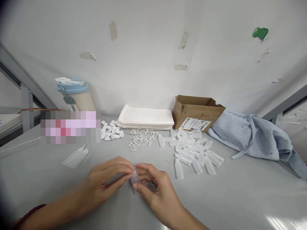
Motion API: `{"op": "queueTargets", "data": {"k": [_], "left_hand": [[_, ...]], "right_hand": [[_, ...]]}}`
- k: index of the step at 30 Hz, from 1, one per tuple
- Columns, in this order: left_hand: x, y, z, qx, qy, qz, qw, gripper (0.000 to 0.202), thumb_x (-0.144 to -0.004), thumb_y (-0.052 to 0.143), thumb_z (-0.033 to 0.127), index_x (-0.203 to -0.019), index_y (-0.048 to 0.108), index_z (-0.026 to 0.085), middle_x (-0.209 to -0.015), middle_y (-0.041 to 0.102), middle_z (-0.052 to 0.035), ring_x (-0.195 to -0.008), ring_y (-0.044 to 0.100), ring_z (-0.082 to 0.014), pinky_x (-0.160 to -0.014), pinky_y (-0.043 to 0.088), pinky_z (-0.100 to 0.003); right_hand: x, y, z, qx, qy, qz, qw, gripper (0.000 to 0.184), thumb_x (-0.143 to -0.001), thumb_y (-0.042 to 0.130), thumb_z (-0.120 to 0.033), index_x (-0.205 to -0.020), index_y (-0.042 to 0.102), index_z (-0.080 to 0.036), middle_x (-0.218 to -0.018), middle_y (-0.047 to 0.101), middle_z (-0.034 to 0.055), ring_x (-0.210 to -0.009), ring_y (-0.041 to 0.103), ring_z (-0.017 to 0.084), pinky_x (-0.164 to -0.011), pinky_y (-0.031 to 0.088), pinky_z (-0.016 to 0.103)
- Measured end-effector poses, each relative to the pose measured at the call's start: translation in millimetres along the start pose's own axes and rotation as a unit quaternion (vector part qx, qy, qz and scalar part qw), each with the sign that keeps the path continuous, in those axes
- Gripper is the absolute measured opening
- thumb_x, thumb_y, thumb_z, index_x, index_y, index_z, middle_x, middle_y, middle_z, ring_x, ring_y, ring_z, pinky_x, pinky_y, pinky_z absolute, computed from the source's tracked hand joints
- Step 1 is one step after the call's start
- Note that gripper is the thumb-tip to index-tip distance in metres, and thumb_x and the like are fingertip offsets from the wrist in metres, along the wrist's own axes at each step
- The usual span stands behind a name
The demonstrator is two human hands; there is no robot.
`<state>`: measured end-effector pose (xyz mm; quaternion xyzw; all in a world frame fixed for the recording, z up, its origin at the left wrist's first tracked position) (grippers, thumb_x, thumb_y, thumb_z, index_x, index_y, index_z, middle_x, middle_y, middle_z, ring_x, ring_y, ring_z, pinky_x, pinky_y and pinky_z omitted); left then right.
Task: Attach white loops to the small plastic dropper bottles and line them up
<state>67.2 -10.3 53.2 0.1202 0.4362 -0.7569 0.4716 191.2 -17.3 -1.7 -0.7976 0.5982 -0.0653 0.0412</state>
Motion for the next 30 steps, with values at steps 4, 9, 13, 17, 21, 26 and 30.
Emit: {"op": "queueTargets", "data": {"k": [4, 9, 13, 17, 21, 26, 30], "left_hand": [[7, 3.5, 11, -0.049, 0.064, -0.017, 0.997, 0.027, -0.084, 0.049, 0.001, -0.104, 0.054, 0.017, -0.098, 0.064, -0.0096, -0.093, 0.061, -0.0163, -0.080, 0.054, -0.027], [11, 4.9, 23, -0.122, 0.139, -0.052, 0.981, 0.036, -0.078, 0.046, -0.005, -0.109, 0.052, 0.012, -0.104, 0.064, -0.0147, -0.106, 0.058, -0.0200, -0.090, 0.052, -0.030], [9, 2.4, 33, -0.122, 0.183, -0.046, 0.974, 0.035, -0.079, 0.047, -0.003, -0.110, 0.052, 0.011, -0.098, 0.066, -0.0131, -0.102, 0.060, -0.0191, -0.090, 0.053, -0.029], [1, -9.2, 21, -0.072, 0.102, 0.018, 0.992, 0.029, -0.082, 0.050, -0.001, -0.107, 0.054, 0.013, -0.094, 0.064, -0.0093, -0.094, 0.059, -0.0175, -0.082, 0.054, -0.030], [-2, -4.8, 6, -0.032, 0.008, -0.021, 0.999, 0.033, -0.081, 0.061, 0.016, -0.114, 0.052, 0.016, -0.105, 0.058, -0.0101, -0.101, 0.053, -0.0205, -0.087, 0.051, -0.036], [5, 12.2, 8, -0.039, -0.005, -0.086, 0.995, 0.064, -0.076, 0.069, 0.024, -0.130, 0.037, 0.015, -0.124, 0.048, -0.0128, -0.118, 0.042, -0.0237, -0.100, 0.043, -0.038], [7, 11.9, 13, -0.052, 0.031, -0.049, 0.997, 0.059, -0.077, 0.067, 0.015, -0.128, 0.037, 0.013, -0.118, 0.051, -0.0127, -0.115, 0.043, -0.0232, -0.099, 0.044, -0.037]], "right_hand": [[0, -2, -5, 0.005, -0.014, 0.012, 1.000, 0.025, -0.081, 0.061, -0.023, -0.106, 0.062, -0.022, -0.098, 0.070, 0.0049, -0.091, 0.065, 0.018, -0.081, 0.052, 0.033], [1, -5, -5, -0.026, 0.013, 0.029, 0.999, 0.018, -0.080, 0.064, -0.025, -0.097, 0.062, -0.021, -0.094, 0.071, 0.0045, -0.087, 0.065, 0.017, -0.083, 0.049, 0.034], [-1, -7, -2, -0.111, 0.032, 0.034, 0.993, 0.019, -0.079, 0.066, -0.030, -0.094, 0.058, -0.020, -0.094, 0.071, 0.0060, -0.088, 0.065, 0.018, -0.082, 0.048, 0.033], [-3, -3, -1, -0.211, 0.046, -0.013, 0.976, 0.022, -0.078, 0.070, -0.028, -0.095, 0.059, -0.019, -0.095, 0.071, 0.0066, -0.090, 0.066, 0.017, -0.084, 0.047, 0.030], [-2, 5, -1, -0.319, 0.060, -0.070, 0.943, 0.019, -0.080, 0.068, -0.022, -0.098, 0.063, -0.019, -0.098, 0.070, 0.0065, -0.092, 0.066, 0.017, -0.087, 0.045, 0.029], [-3, 13, 0, -0.396, 0.082, -0.096, 0.910, 0.022, -0.079, 0.067, -0.014, -0.101, 0.065, -0.016, -0.097, 0.070, 0.0077, -0.097, 0.065, 0.017, -0.092, 0.043, 0.029], [-3, 19, -1, -0.390, 0.087, -0.121, 0.909, 0.025, -0.080, 0.065, -0.016, -0.105, 0.066, -0.014, -0.097, 0.070, 0.0096, -0.097, 0.065, 0.018, -0.091, 0.043, 0.030]]}}
Point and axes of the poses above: each hand's wrist, its own x-axis away from the middle knuckle, its own y-axis out of the palm, z = x × y, the point moved 8 cm from there along -x, towards the middle knuckle
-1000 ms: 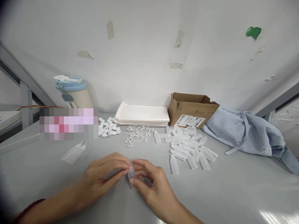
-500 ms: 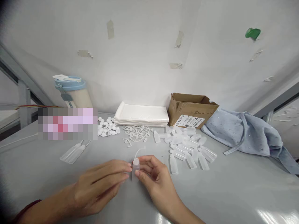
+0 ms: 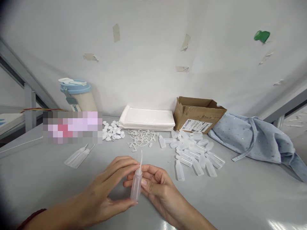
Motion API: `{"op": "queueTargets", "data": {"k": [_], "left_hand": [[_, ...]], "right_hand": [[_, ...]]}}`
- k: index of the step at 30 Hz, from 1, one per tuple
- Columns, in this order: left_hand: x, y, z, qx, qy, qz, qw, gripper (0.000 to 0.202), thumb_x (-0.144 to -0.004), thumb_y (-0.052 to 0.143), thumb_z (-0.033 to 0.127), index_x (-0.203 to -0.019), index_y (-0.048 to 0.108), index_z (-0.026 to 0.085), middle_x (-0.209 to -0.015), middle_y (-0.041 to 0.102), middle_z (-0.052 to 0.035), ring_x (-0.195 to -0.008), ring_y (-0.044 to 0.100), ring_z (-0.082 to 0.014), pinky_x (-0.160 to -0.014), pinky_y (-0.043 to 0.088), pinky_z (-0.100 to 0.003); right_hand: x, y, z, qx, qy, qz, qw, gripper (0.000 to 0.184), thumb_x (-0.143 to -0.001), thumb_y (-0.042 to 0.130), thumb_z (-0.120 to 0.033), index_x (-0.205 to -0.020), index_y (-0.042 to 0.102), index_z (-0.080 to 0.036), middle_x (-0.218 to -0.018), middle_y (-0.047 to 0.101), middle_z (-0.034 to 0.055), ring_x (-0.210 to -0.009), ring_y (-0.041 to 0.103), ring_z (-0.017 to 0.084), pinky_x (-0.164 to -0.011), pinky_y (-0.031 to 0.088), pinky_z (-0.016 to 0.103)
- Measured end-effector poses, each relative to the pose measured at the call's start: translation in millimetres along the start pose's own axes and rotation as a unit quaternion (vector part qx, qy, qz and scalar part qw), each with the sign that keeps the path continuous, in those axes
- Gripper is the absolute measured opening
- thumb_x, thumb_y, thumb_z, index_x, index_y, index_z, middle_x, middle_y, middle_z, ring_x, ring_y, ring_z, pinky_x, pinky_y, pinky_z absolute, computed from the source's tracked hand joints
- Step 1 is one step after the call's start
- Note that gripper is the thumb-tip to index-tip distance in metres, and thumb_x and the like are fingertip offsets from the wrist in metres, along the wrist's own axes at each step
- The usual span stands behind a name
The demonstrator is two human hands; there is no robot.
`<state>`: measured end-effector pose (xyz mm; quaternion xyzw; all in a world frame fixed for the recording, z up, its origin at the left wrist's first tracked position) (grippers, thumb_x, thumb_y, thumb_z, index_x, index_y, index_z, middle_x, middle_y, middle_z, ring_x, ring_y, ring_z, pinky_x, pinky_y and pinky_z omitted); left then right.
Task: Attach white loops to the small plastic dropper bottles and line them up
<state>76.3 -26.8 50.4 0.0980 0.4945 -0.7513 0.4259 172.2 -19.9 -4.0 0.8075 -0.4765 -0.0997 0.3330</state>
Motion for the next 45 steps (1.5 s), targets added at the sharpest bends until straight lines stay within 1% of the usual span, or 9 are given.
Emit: {"op": "queueTargets", "data": {"k": [5, 10, 16, 21, 25, 30, 35, 39, 45], "left_hand": [[-2, 0.3, 5, -0.093, 0.042, -0.018, 0.995, 0.048, -0.079, 0.059, 0.007, -0.124, 0.042, 0.006, -0.109, 0.055, -0.0149, -0.107, 0.048, -0.0261, -0.091, 0.048, -0.041], [-1, 5.1, 12, -0.193, 0.079, -0.051, 0.977, 0.043, -0.079, 0.054, 0.004, -0.121, 0.046, 0.002, -0.105, 0.059, -0.0169, -0.102, 0.050, -0.0294, -0.085, 0.051, -0.044], [1, 5.2, 14, -0.147, 0.070, -0.069, 0.984, 0.043, -0.084, 0.058, 0.014, -0.123, 0.045, 0.002, -0.115, 0.057, -0.0172, -0.114, 0.045, -0.0275, -0.095, 0.048, -0.039], [-1, 0.9, 15, -0.137, 0.080, -0.063, 0.985, 0.038, -0.082, 0.059, 0.013, -0.118, 0.049, 0.003, -0.111, 0.060, -0.0157, -0.110, 0.049, -0.0254, -0.094, 0.048, -0.038], [0, -12.7, -2, -0.159, 0.068, -0.075, 0.982, 0.037, -0.080, 0.063, 0.017, -0.114, 0.052, 0.009, -0.111, 0.062, -0.0146, -0.106, 0.051, -0.0260, -0.088, 0.050, -0.040], [15, -56.1, -41, -0.200, -0.001, -0.059, 0.978, 0.036, -0.080, 0.065, 0.024, -0.113, 0.054, 0.015, -0.114, 0.062, -0.0115, -0.107, 0.050, -0.0245, -0.089, 0.048, -0.039], [37, -88.4, -77, -0.241, -0.089, -0.109, 0.960, 0.034, -0.079, 0.067, 0.026, -0.111, 0.057, 0.020, -0.113, 0.063, -0.0073, -0.108, 0.049, -0.0243, -0.089, 0.046, -0.039], [44, -98.6, -89, -0.243, -0.116, -0.145, 0.952, 0.037, -0.077, 0.068, 0.028, -0.112, 0.058, 0.022, -0.112, 0.063, -0.0052, -0.108, 0.048, -0.0236, -0.088, 0.045, -0.037], [47, -98.4, -94, -0.232, -0.154, -0.197, 0.940, 0.038, -0.075, 0.069, 0.026, -0.111, 0.058, 0.024, -0.112, 0.063, -0.0029, -0.111, 0.046, -0.0247, -0.089, 0.044, -0.035]], "right_hand": [[2, -3, -2, 0.097, -0.011, 0.033, 0.995, 0.023, -0.086, 0.060, -0.027, -0.106, 0.068, -0.019, -0.096, 0.071, 0.0077, -0.095, 0.064, 0.018, -0.091, 0.043, 0.032], [4, -12, -11, 0.256, -0.048, 0.119, 0.958, 0.028, -0.081, 0.064, -0.039, -0.102, 0.069, -0.021, -0.088, 0.072, 0.0041, -0.086, 0.063, 0.017, -0.083, 0.045, 0.029], [3, -15, -10, 0.253, -0.037, 0.104, 0.961, 0.030, -0.081, 0.063, -0.043, -0.101, 0.071, -0.023, -0.083, 0.072, 0.0029, -0.079, 0.063, 0.015, -0.078, 0.046, 0.026], [2, -12, -8, 0.253, -0.020, 0.085, 0.963, 0.030, -0.081, 0.063, -0.042, -0.104, 0.070, -0.024, -0.093, 0.072, 0.0039, -0.082, 0.064, 0.016, -0.082, 0.048, 0.028], [2, -22, -5, 0.264, 0.009, 0.121, 0.957, 0.041, -0.079, 0.065, -0.044, -0.113, 0.063, -0.021, -0.107, 0.069, 0.0088, -0.091, 0.066, 0.020, -0.083, 0.050, 0.033], [5, -39, -14, 0.271, -0.011, 0.180, 0.946, 0.046, -0.079, 0.063, -0.048, -0.115, 0.061, -0.019, -0.108, 0.068, 0.0126, -0.091, 0.067, 0.024, -0.077, 0.053, 0.036], [10, -44, -18, 0.289, -0.004, 0.196, 0.937, 0.045, -0.079, 0.062, -0.049, -0.112, 0.062, -0.020, -0.107, 0.069, 0.0125, -0.087, 0.067, 0.024, -0.072, 0.053, 0.036], [9, -45, -20, 0.300, -0.009, 0.196, 0.933, 0.043, -0.078, 0.064, -0.048, -0.110, 0.064, -0.020, -0.102, 0.070, 0.0124, -0.080, 0.066, 0.023, -0.067, 0.053, 0.034], [8, -45, -25, 0.317, -0.021, 0.214, 0.924, 0.040, -0.077, 0.064, -0.048, -0.105, 0.065, -0.019, -0.097, 0.071, 0.0108, -0.072, 0.064, 0.019, -0.062, 0.051, 0.031]]}}
Point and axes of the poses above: each hand's wrist, its own x-axis away from the middle knuckle, its own y-axis out of the palm, z = x × y, the point moved 8 cm from there along -x, towards the middle knuckle
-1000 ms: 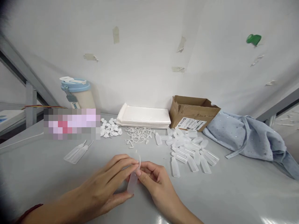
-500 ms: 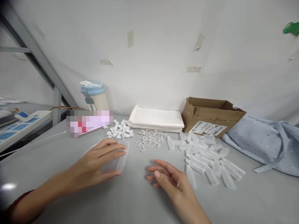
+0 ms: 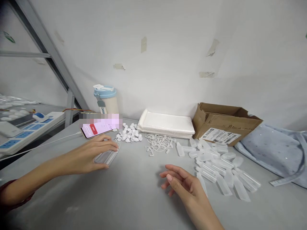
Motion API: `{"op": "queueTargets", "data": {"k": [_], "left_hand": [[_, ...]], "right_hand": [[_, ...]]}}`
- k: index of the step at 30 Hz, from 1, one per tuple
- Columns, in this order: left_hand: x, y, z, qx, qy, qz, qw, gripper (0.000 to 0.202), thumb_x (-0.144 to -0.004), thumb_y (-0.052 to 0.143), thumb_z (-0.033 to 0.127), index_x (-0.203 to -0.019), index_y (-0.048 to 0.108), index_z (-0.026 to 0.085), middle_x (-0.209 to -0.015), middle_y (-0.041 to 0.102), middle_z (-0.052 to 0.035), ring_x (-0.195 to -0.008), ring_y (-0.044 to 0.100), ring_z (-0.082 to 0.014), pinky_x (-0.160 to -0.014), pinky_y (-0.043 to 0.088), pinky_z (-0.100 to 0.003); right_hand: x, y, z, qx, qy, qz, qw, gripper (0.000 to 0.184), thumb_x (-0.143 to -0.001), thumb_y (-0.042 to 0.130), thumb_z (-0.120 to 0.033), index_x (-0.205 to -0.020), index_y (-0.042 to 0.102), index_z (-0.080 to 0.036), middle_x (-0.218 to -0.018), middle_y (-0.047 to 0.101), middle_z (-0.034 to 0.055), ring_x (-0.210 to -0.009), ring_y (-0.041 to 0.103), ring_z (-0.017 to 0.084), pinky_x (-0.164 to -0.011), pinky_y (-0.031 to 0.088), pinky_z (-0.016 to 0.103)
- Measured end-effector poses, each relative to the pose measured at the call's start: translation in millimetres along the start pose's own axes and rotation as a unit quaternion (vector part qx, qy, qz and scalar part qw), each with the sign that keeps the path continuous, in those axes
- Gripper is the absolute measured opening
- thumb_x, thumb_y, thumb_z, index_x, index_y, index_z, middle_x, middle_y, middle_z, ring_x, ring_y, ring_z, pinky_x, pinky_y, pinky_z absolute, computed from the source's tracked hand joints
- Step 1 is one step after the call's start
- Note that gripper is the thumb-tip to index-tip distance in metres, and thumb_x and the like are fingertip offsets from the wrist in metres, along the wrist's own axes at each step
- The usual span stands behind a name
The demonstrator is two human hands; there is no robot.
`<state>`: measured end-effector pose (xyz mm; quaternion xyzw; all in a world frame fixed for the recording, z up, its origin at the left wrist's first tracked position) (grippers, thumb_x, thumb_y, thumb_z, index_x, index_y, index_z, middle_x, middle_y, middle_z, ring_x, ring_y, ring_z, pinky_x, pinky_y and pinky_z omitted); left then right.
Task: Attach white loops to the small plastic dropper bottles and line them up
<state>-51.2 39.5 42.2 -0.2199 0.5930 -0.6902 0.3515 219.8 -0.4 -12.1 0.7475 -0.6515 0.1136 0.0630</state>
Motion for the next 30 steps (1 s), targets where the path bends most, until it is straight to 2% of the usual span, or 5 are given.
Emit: {"op": "queueTargets", "data": {"k": [11, 17, 23, 27, 30], "left_hand": [[4, 1.7, -2, 0.025, -0.029, -0.030, 0.999, 0.037, -0.074, 0.069, 0.026, -0.110, 0.059, 0.024, -0.112, 0.063, -0.0026, -0.114, 0.046, -0.0246, -0.091, 0.043, -0.035], [6, 1.7, -1, 0.021, -0.021, -0.012, 0.999, 0.040, -0.075, 0.068, 0.027, -0.114, 0.058, 0.026, -0.114, 0.062, -0.0022, -0.115, 0.046, -0.0236, -0.091, 0.044, -0.033], [8, -0.1, -1, 0.015, -0.012, -0.004, 1.000, 0.041, -0.076, 0.068, 0.033, -0.115, 0.057, 0.026, -0.115, 0.061, -0.0033, -0.113, 0.048, -0.0238, -0.090, 0.044, -0.034], [1, -6.3, 12, 0.011, 0.003, 0.032, 0.999, 0.038, -0.082, 0.062, 0.038, -0.116, 0.056, 0.023, -0.117, 0.058, -0.0066, -0.113, 0.048, -0.0242, -0.092, 0.044, -0.037], [-15, -3.5, 34, 0.028, 0.016, 0.084, 0.996, 0.027, -0.090, 0.051, 0.031, -0.114, 0.055, 0.020, -0.117, 0.057, -0.0077, -0.112, 0.048, -0.0224, -0.093, 0.044, -0.036]], "right_hand": [[0, -2, -5, 0.004, -0.017, 0.017, 1.000, 0.039, -0.076, 0.065, -0.046, -0.102, 0.066, -0.017, -0.092, 0.070, 0.0105, -0.066, 0.061, 0.018, -0.059, 0.048, 0.031], [-2, -7, -11, 0.017, -0.035, 0.022, 0.999, 0.038, -0.076, 0.065, -0.047, -0.099, 0.067, -0.017, -0.089, 0.070, 0.0099, -0.064, 0.061, 0.018, -0.058, 0.048, 0.031], [-3, -22, -19, 0.037, -0.053, 0.047, 0.997, 0.039, -0.077, 0.063, -0.048, -0.099, 0.066, -0.017, -0.087, 0.069, 0.0094, -0.064, 0.059, 0.017, -0.058, 0.048, 0.030], [-2, -33, -30, 0.109, -0.060, 0.078, 0.989, 0.038, -0.078, 0.060, -0.050, -0.097, 0.067, -0.018, -0.080, 0.069, 0.0069, -0.062, 0.057, 0.016, -0.058, 0.046, 0.030], [-2, -44, -35, 0.207, -0.056, 0.116, 0.970, 0.036, -0.076, 0.060, -0.050, -0.092, 0.067, -0.018, -0.066, 0.065, 0.0035, -0.054, 0.052, 0.015, -0.051, 0.043, 0.028]]}}
Point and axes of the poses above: each hand's wrist, its own x-axis away from the middle knuckle, its own y-axis out of the palm, z = x × y, the point moved 8 cm from there along -x, towards the middle knuckle
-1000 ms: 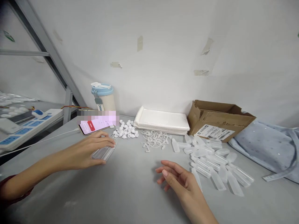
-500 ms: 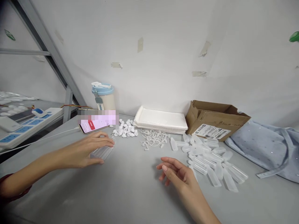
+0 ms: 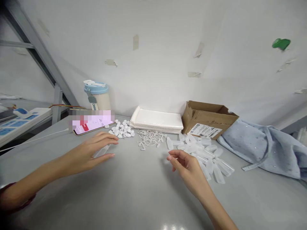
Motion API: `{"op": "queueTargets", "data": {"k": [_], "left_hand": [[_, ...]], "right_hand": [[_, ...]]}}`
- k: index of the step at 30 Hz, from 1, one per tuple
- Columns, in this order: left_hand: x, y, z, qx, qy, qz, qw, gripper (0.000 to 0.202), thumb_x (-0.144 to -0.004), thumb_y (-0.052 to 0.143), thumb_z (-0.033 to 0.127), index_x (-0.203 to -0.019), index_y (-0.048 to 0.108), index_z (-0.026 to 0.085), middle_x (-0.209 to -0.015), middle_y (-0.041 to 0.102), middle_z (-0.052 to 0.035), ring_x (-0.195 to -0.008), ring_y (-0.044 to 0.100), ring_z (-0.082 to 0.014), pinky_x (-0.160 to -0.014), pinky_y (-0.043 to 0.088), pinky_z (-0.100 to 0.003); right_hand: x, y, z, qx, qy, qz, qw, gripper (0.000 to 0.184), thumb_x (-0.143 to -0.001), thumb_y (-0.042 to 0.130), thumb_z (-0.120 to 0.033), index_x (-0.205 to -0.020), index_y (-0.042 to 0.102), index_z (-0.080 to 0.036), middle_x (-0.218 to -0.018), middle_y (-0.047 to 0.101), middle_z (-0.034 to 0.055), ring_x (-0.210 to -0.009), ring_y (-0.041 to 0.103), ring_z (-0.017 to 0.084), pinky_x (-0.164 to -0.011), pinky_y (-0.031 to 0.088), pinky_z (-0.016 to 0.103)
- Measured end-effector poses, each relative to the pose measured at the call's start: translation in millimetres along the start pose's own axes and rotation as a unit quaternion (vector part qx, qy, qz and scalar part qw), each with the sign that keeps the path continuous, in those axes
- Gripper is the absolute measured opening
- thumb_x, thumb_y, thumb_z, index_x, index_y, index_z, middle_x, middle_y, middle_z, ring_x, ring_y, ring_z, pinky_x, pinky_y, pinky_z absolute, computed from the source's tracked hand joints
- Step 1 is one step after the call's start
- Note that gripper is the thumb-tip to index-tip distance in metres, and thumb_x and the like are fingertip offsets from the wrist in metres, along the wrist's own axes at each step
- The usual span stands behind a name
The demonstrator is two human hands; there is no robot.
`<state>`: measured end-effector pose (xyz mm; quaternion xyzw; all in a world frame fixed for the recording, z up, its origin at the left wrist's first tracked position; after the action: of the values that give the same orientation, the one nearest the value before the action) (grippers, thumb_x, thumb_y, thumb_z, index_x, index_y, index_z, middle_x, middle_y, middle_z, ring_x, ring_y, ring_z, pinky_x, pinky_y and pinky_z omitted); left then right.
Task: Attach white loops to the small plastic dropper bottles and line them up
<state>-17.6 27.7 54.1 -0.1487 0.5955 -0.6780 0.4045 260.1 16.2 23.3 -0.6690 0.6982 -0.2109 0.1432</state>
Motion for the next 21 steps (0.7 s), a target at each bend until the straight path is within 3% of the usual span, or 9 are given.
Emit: {"op": "queueTargets", "data": {"k": [5, 10, 16, 19, 21], "left_hand": [[-35, 38.9, 47, 0.005, 0.070, 0.008, 0.998, 0.022, -0.091, 0.042, 0.013, -0.107, 0.058, 0.013, -0.113, 0.058, -0.0112, -0.107, 0.052, -0.0222, -0.089, 0.047, -0.036], [-53, 72.6, 63, -0.041, 0.111, -0.023, 0.993, 0.022, -0.091, 0.038, 0.010, -0.096, 0.059, 0.010, -0.101, 0.060, -0.0131, -0.094, 0.055, -0.0233, -0.080, 0.051, -0.039], [-42, 68.9, 58, -0.010, 0.091, 0.058, 0.994, 0.022, -0.091, 0.037, 0.007, -0.092, 0.058, 0.012, -0.095, 0.062, -0.0106, -0.089, 0.057, -0.0202, -0.077, 0.051, -0.035], [-36, 60.4, 55, 0.055, 0.051, 0.071, 0.995, 0.018, -0.090, 0.041, 0.010, -0.089, 0.058, 0.014, -0.087, 0.064, -0.0069, -0.081, 0.060, -0.0174, -0.072, 0.051, -0.030], [-33, 52.5, 53, 0.106, 0.014, 0.088, 0.990, 0.015, -0.089, 0.044, 0.011, -0.089, 0.058, 0.016, -0.084, 0.066, -0.0036, -0.076, 0.062, -0.0146, -0.069, 0.052, -0.026]], "right_hand": [[-5, -19, 2, 0.164, -0.037, 0.029, 0.985, 0.029, -0.075, 0.059, -0.046, -0.086, 0.066, -0.021, -0.071, 0.066, 0.0036, -0.049, 0.049, 0.014, -0.047, 0.042, 0.028], [-4, -33, 5, 0.318, -0.022, 0.048, 0.947, 0.027, -0.078, 0.056, -0.045, -0.088, 0.060, -0.021, -0.080, 0.069, 0.0050, -0.058, 0.059, 0.019, -0.050, 0.039, 0.029], [2, -30, 13, 0.460, 0.052, 0.005, 0.886, 0.016, -0.076, 0.059, -0.033, -0.083, 0.061, -0.019, -0.081, 0.069, 0.0076, -0.068, 0.062, 0.026, -0.050, 0.034, 0.030], [3, -21, 15, 0.459, 0.038, -0.040, 0.887, 0.011, -0.075, 0.057, -0.027, -0.081, 0.063, -0.019, -0.078, 0.069, 0.0076, -0.066, 0.061, 0.025, -0.051, 0.034, 0.030], [5, -13, 10, 0.417, 0.010, -0.056, 0.907, 0.012, -0.076, 0.055, -0.025, -0.082, 0.064, -0.019, -0.076, 0.067, 0.0065, -0.063, 0.059, 0.022, -0.053, 0.036, 0.030]]}}
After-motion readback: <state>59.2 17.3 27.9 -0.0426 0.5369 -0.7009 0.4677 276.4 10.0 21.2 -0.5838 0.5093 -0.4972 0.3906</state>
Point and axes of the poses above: each hand's wrist, its own x-axis away from the middle knuckle, its own y-axis out of the palm, z = x × y, the point moved 8 cm from there along -x, towards the middle knuckle
